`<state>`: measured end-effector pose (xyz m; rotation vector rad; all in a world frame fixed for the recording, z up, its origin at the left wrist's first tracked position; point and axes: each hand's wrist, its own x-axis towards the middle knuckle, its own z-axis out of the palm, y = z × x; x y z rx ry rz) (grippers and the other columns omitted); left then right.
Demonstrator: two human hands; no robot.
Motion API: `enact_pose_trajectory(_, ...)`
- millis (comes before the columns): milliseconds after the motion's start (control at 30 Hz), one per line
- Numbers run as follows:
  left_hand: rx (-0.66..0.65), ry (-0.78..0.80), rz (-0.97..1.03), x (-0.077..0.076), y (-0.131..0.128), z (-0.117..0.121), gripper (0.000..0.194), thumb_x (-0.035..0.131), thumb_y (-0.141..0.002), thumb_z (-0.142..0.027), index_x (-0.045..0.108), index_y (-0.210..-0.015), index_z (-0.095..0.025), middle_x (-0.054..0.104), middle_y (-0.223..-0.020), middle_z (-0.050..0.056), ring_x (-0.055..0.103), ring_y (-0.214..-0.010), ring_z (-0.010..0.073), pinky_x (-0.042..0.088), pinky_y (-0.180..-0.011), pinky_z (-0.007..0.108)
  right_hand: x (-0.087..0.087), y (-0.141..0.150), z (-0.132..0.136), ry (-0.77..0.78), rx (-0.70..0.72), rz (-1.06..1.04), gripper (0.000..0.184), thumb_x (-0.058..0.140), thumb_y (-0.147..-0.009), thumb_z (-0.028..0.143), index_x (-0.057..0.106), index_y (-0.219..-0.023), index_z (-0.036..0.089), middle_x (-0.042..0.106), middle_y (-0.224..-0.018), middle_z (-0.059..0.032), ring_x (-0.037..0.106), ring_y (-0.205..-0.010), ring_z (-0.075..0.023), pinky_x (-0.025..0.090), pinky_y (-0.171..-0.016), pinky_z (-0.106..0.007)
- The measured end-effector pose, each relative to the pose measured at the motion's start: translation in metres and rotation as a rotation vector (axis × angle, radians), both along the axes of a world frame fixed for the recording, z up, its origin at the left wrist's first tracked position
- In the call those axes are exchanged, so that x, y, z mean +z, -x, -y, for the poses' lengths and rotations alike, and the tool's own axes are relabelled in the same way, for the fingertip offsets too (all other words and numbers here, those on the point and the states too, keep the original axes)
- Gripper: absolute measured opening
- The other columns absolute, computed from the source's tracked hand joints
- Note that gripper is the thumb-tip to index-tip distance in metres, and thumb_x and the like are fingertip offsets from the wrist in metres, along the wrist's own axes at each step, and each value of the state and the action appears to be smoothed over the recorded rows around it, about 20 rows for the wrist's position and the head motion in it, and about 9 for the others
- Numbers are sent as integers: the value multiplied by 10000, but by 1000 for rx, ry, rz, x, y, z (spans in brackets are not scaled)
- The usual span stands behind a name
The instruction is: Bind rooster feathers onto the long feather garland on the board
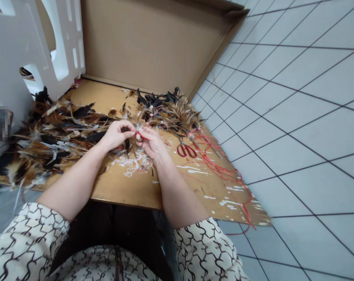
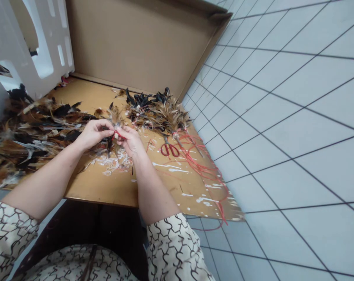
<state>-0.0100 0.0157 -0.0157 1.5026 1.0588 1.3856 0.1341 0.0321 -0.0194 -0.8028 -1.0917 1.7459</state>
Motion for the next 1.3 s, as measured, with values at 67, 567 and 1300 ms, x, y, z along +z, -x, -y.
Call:
enact_pose_trajectory(67, -6, 33, 0, 0, 0, -1, 72, 684, -564, -170, 614, -581, -160, 608, -591, -28, 535, -603, 101, 430, -673, 252, 0, 0, 0, -20, 11, 23, 307, 824, -513, 280, 551, -588, 162, 545, -489, 53, 429, -447, -39, 313, -416, -167)
enact_pose_trajectory(567, -162, 309, 254, -1, -8, 3, 318, 829, -504, -304, 606, -648, -129, 629, -537, -10, 528, -456, 61, 452, -518, 208, -6, 2, -4, -99, -198, 2, 293, 784, -492, 181, 497, -550, 179, 542, -500, 55, 455, -474, -63, 341, -470, -204)
enact_pose_trajectory(1300, -157, 403, 140, 8, -9, 7, 161, 671, -633, -90, 592, -500, -134, 515, -413, -27, 427, -386, 57, 357, -441, 194, 0, 3, 0, -247, -297, 33, 310, 815, -437, 307, 564, -561, 175, 540, -507, 65, 423, -481, -61, 363, -521, -236)
